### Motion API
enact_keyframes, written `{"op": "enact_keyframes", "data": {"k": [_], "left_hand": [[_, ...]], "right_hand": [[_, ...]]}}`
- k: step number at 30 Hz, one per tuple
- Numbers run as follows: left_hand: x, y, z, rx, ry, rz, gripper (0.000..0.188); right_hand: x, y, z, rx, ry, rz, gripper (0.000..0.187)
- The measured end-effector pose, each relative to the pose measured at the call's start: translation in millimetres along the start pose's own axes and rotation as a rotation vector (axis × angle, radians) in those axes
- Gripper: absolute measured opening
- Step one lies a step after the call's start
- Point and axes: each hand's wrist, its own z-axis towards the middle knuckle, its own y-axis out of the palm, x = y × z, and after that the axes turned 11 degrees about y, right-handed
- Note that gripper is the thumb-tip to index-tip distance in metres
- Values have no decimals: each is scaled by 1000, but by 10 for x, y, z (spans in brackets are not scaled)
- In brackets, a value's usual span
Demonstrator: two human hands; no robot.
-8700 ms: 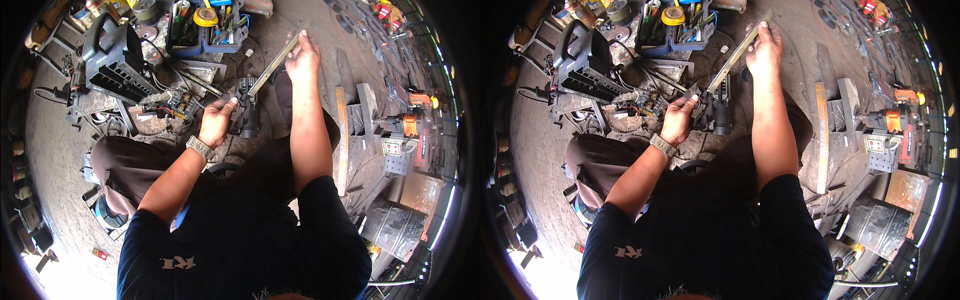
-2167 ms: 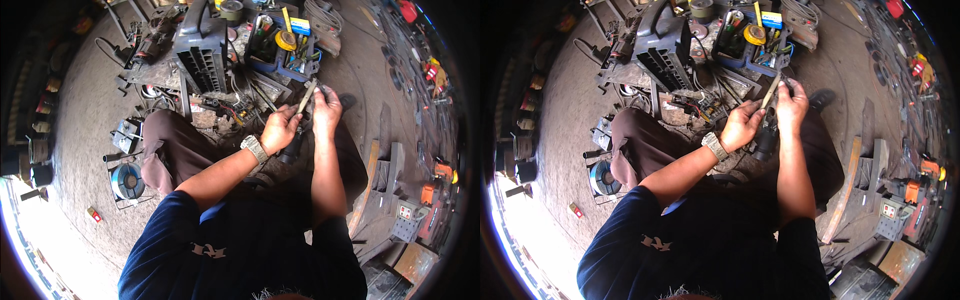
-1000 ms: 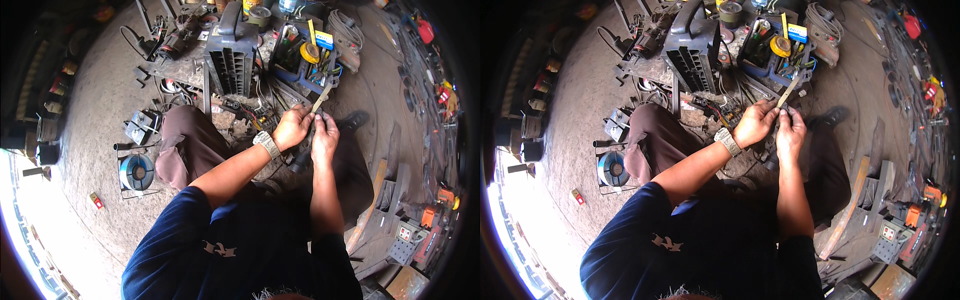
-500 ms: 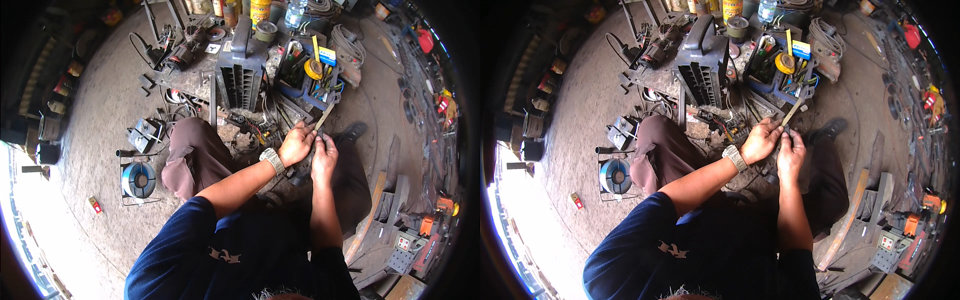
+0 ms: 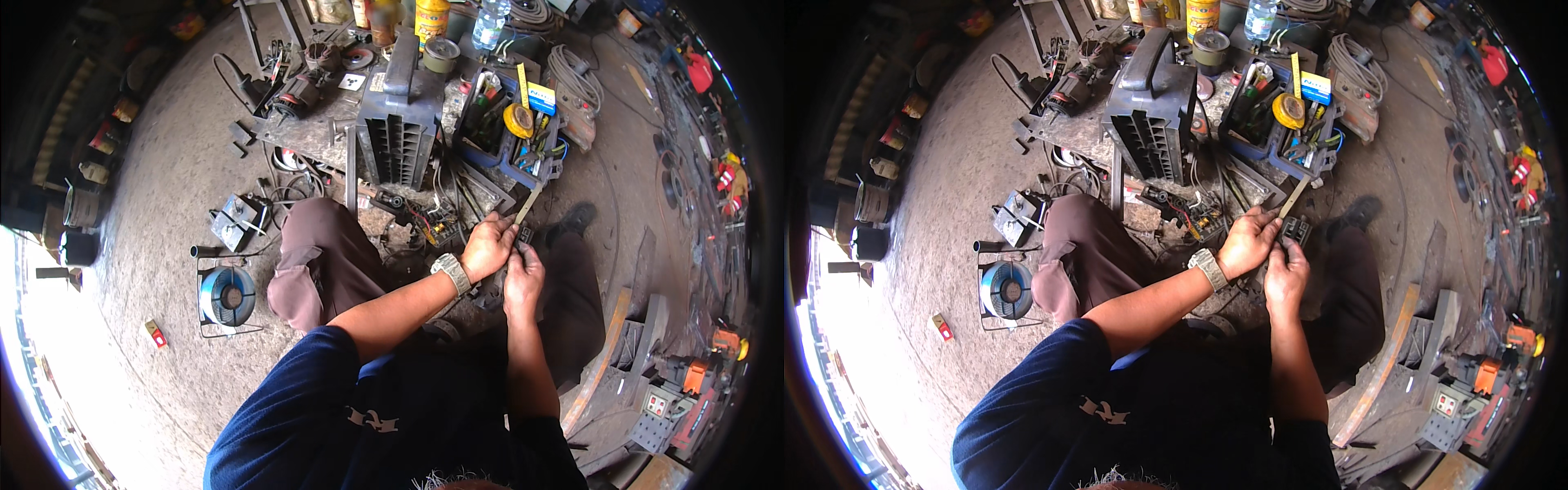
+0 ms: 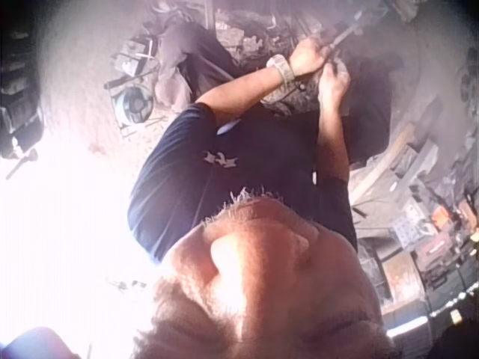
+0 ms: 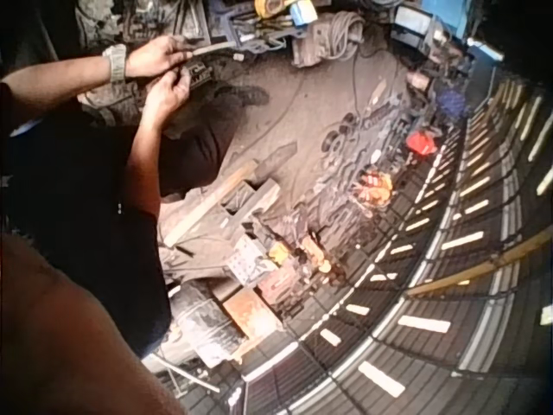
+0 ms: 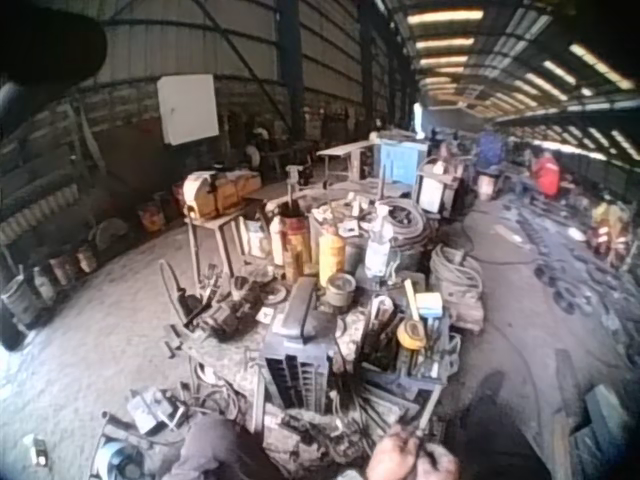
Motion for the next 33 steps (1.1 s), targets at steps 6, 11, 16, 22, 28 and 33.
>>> {"op": "enact_keyframes", "data": {"k": [6,11,16,22,28,33], "left_hand": [[-21,40,34,54,-23,-37,31],[-9,41,76,75,-31,-32,31],[-17,46,120,121,-26,-53,28],[39,23,150,140,-21,-50,29],[34,6,178,147,-37,-32,31],[38,8,172,183,-21,-47,30]], "right_hand": [[-68,-18,-121,-51,26,-51,23],[-20,-27,-165,-49,-37,-132,19],[-80,-33,-262,-66,-39,-227,17],[-85,-51,-356,-75,-73,-316,18],[-67,-51,-473,-94,34,-376,19],[108,-83,-533,-116,-9,-397,19]]}}
